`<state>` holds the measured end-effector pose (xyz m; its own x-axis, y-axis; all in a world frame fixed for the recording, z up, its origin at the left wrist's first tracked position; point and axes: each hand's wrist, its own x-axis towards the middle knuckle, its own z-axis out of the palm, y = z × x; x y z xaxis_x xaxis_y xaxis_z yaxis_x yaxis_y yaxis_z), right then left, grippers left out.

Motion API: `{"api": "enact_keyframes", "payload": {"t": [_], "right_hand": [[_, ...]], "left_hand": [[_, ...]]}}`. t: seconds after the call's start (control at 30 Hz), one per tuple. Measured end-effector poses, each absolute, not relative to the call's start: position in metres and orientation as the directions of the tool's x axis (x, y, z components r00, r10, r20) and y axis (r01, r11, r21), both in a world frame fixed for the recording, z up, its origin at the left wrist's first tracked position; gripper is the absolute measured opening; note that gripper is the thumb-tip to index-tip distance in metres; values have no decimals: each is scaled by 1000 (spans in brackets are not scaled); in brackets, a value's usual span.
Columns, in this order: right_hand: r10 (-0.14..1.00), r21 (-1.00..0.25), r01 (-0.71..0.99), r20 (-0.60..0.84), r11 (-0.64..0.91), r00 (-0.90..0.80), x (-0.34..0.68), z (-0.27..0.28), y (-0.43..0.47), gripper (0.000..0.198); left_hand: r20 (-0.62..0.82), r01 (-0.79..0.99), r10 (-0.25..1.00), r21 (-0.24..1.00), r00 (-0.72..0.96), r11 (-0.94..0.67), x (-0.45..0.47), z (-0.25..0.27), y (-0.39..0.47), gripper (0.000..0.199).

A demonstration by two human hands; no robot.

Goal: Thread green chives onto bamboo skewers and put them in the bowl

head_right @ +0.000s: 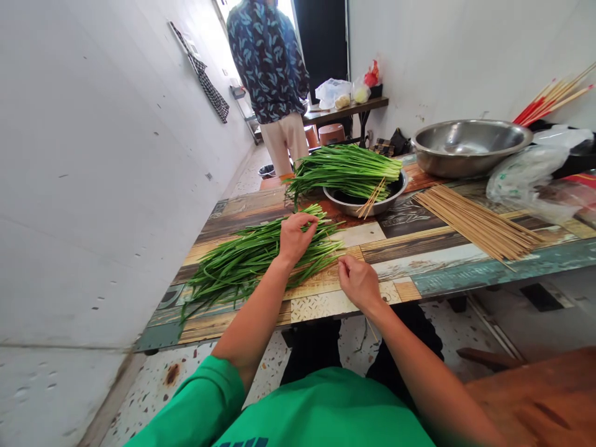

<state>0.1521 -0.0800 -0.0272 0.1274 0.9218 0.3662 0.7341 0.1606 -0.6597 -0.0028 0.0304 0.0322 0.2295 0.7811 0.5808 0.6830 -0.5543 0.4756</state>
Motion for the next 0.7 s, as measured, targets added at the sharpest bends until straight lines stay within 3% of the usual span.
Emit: {"api": "enact_keyframes", "payload": {"t": [0.27, 0.4, 0.5, 0.7], "right_hand": [[928, -678, 721, 346, 146, 138, 151, -22, -81, 27], [928, -695, 706, 340, 137, 154, 151, -21, -81, 26], [923, -709, 684, 358, 170, 143, 151, -22, -82, 24], [923, -715, 677, 359, 176, 138, 151, -21, -88, 25]], "left_hand": [[494, 596, 828, 591, 266, -544, 8, 42, 40, 28], [261, 697, 868, 518, 424, -496, -5, 45, 38, 15], [71, 696, 823, 495, 564, -520, -10, 39, 39, 13], [-55, 690, 748, 436, 661, -578, -3, 32, 48, 17]]}}
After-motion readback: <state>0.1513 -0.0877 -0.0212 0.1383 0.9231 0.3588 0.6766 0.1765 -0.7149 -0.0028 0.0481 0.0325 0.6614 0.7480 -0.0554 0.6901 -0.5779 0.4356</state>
